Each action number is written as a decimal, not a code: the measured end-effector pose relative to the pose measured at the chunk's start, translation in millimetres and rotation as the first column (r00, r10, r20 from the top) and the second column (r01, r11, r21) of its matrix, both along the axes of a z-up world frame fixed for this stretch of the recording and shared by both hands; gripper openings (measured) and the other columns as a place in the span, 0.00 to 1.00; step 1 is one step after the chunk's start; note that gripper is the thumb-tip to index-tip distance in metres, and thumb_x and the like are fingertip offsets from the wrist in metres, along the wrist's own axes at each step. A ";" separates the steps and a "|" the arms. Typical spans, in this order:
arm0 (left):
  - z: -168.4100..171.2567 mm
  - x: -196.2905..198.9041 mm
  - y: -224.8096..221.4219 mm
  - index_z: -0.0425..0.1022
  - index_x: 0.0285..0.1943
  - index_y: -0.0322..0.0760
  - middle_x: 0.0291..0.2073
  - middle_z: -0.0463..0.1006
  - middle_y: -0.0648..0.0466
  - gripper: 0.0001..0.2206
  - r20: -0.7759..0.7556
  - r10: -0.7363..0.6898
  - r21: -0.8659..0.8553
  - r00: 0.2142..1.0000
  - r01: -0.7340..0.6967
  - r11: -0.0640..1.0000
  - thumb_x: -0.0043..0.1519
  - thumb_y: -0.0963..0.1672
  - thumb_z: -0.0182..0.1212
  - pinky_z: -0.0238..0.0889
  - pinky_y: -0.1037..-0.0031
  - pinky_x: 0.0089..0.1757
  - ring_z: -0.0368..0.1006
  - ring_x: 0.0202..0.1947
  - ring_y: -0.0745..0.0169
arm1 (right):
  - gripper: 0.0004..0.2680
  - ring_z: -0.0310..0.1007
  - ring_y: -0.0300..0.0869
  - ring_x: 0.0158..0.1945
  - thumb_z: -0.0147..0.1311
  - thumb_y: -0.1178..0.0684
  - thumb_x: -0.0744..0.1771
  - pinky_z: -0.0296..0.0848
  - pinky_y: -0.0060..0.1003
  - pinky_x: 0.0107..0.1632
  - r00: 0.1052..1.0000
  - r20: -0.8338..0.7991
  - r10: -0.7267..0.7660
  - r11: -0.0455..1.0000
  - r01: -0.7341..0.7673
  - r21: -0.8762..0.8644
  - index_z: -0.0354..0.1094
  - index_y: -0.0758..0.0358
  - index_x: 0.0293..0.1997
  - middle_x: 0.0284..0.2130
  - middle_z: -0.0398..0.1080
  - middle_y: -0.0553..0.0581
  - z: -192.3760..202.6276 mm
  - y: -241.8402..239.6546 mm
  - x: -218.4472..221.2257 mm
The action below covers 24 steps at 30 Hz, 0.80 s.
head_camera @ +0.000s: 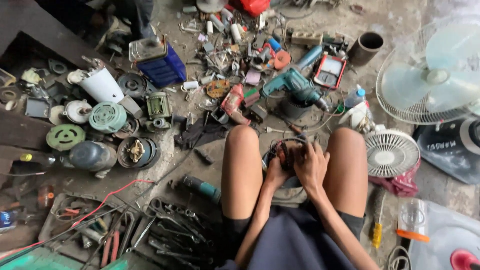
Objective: The person is cleaning and scraping the copper windings of an electric motor stator using a small hand tool in a workshop environment.
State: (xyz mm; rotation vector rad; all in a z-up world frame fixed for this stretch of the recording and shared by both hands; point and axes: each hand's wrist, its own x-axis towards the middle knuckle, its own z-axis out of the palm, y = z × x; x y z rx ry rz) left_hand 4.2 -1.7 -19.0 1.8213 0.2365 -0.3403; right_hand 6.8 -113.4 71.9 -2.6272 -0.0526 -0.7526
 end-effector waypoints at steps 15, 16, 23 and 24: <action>-19.6 -2.5 1.9 0.83 0.36 0.36 0.28 0.82 0.48 0.14 -0.020 0.011 -0.020 1.000 -0.012 1.000 0.46 0.48 0.75 0.70 0.62 0.41 0.82 0.38 0.52 | 0.11 0.69 0.45 0.37 0.59 0.40 0.66 0.59 0.38 0.43 0.993 -0.120 -0.013 1.000 0.015 0.015 0.61 0.50 0.32 0.29 0.61 0.49 -23.0 -10.0 -17.2; -11.5 7.1 2.3 0.83 0.36 0.36 0.28 0.82 0.48 0.14 -0.006 0.007 -0.021 1.000 -0.007 1.000 0.46 0.48 0.75 0.70 0.62 0.41 0.82 0.38 0.52 | 0.11 0.69 0.45 0.37 0.59 0.40 0.66 0.59 0.38 0.43 0.994 -0.107 -0.018 1.000 0.019 0.014 0.61 0.50 0.32 0.29 0.61 0.49 -23.4 -7.3 -4.8; -1.5 1.4 0.8 0.80 0.34 0.27 0.29 0.80 0.38 0.16 0.003 0.003 -0.035 1.000 -0.003 0.999 0.44 0.46 0.74 0.66 0.60 0.38 0.80 0.40 0.40 | 0.12 0.70 0.46 0.38 0.60 0.38 0.65 0.59 0.40 0.44 0.986 -0.165 -0.025 0.998 0.035 0.056 0.62 0.50 0.32 0.29 0.62 0.49 -7.2 4.0 -1.4; -4.5 2.8 1.3 0.81 0.34 0.29 0.29 0.81 0.39 0.15 -0.021 -0.005 0.003 1.000 0.005 1.000 0.45 0.46 0.73 0.65 0.53 0.38 0.80 0.42 0.40 | 0.13 0.69 0.46 0.38 0.58 0.37 0.66 0.59 0.40 0.44 0.981 -0.194 -0.029 0.998 0.039 0.050 0.61 0.50 0.32 0.29 0.61 0.50 -5.1 2.4 -11.9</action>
